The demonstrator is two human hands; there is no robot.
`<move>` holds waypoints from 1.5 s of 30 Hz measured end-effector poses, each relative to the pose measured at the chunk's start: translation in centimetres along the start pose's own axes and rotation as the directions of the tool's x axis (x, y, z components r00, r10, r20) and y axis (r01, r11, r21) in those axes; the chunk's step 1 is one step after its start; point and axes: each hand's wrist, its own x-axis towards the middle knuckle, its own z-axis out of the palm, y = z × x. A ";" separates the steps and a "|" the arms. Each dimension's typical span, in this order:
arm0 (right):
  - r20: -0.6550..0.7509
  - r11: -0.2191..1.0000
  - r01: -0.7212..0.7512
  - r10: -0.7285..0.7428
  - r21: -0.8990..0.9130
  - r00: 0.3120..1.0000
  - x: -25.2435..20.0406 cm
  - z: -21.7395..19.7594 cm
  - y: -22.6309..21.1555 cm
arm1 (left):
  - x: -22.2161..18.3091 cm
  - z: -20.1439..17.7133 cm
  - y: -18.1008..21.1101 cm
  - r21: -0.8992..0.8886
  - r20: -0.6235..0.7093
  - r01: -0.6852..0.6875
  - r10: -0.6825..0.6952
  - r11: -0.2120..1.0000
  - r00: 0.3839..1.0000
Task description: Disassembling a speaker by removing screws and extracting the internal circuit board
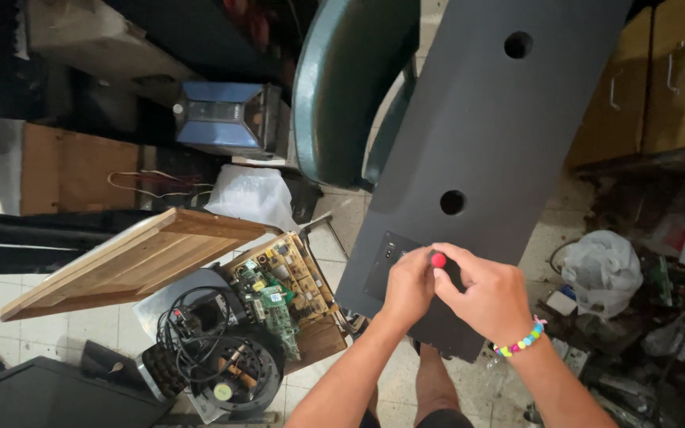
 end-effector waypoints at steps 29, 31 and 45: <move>-0.035 0.991 0.031 -0.026 0.133 0.999 1.8 0.1 0.1 | 1.1 0.5 -0.3 0.192 -0.081 -0.048 0.065 0.980 0.995; -0.045 0.989 0.042 -0.036 0.145 0.998 2.0 0.1 0.1 | 1.3 0.5 0.2 0.128 -0.056 -0.055 0.063 0.990 0.996; -0.040 0.979 0.083 -0.077 0.184 0.996 2.1 -0.1 -0.4 | 3.5 -2.1 4.3 0.154 -0.041 -0.086 0.093 0.984 0.995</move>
